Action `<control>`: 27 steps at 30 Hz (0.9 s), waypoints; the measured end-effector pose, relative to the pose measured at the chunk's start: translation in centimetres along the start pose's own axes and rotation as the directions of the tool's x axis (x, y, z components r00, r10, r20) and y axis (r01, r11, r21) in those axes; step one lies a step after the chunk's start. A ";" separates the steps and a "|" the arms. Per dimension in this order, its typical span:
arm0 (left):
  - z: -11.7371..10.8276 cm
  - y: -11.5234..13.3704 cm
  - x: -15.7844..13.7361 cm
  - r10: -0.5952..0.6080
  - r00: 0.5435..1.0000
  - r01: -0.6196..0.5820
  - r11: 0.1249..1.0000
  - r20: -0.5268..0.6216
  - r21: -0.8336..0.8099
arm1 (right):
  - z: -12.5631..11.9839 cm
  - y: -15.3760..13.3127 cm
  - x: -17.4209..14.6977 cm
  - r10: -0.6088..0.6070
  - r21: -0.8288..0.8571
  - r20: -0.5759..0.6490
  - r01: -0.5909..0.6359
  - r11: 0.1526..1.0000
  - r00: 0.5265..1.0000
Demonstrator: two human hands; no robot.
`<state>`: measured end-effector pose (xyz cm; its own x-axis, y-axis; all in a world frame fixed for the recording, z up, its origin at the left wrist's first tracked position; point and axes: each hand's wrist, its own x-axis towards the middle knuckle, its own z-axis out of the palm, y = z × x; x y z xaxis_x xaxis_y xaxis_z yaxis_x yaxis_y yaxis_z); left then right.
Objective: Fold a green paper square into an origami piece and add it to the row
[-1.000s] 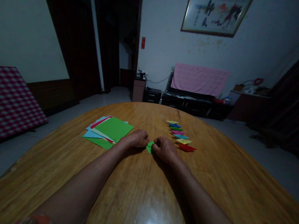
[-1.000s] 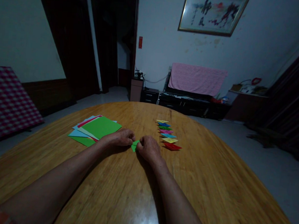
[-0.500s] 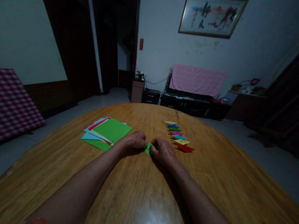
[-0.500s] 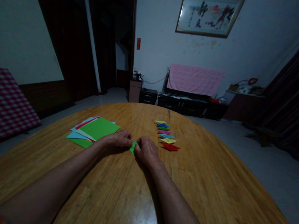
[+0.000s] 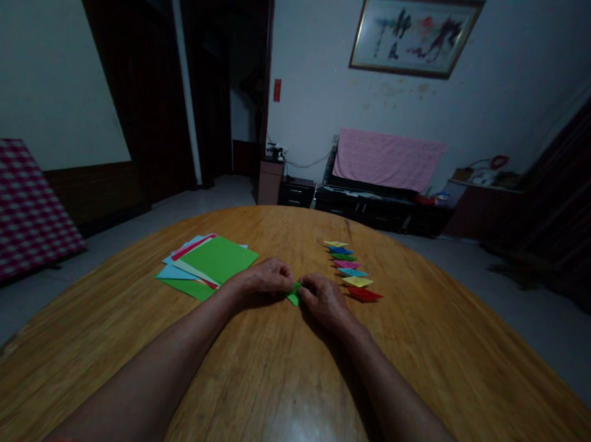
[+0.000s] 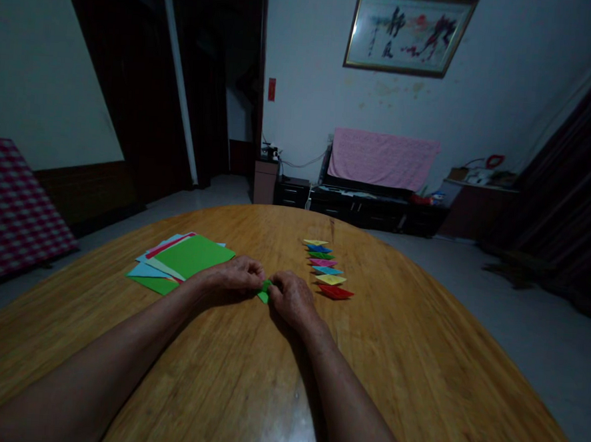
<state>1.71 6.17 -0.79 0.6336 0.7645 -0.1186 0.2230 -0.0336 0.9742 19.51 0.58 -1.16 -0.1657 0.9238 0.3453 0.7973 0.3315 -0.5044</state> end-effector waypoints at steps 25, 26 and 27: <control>-2.0 2.0 -0.5 -0.162 0.979 0.136 0.971 0.123 0.199 | -0.4 0.1 0.6 0.160 0.434 0.092 -0.184 0.882 0.983; -2.1 2.1 -0.5 -0.174 0.976 0.147 0.970 0.129 0.195 | -0.4 0.0 0.6 0.162 0.434 0.084 -0.182 0.882 0.983; -2.1 2.2 -0.5 -0.182 0.975 0.156 0.968 0.126 0.197 | -0.5 0.0 0.6 0.161 0.430 0.078 -0.179 0.885 0.984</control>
<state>0.30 7.04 1.85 0.6705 0.6705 -0.3174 0.4601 -0.0402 0.8869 19.67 1.03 -0.56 -0.0800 0.9773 0.1963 0.4854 0.2102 -0.8487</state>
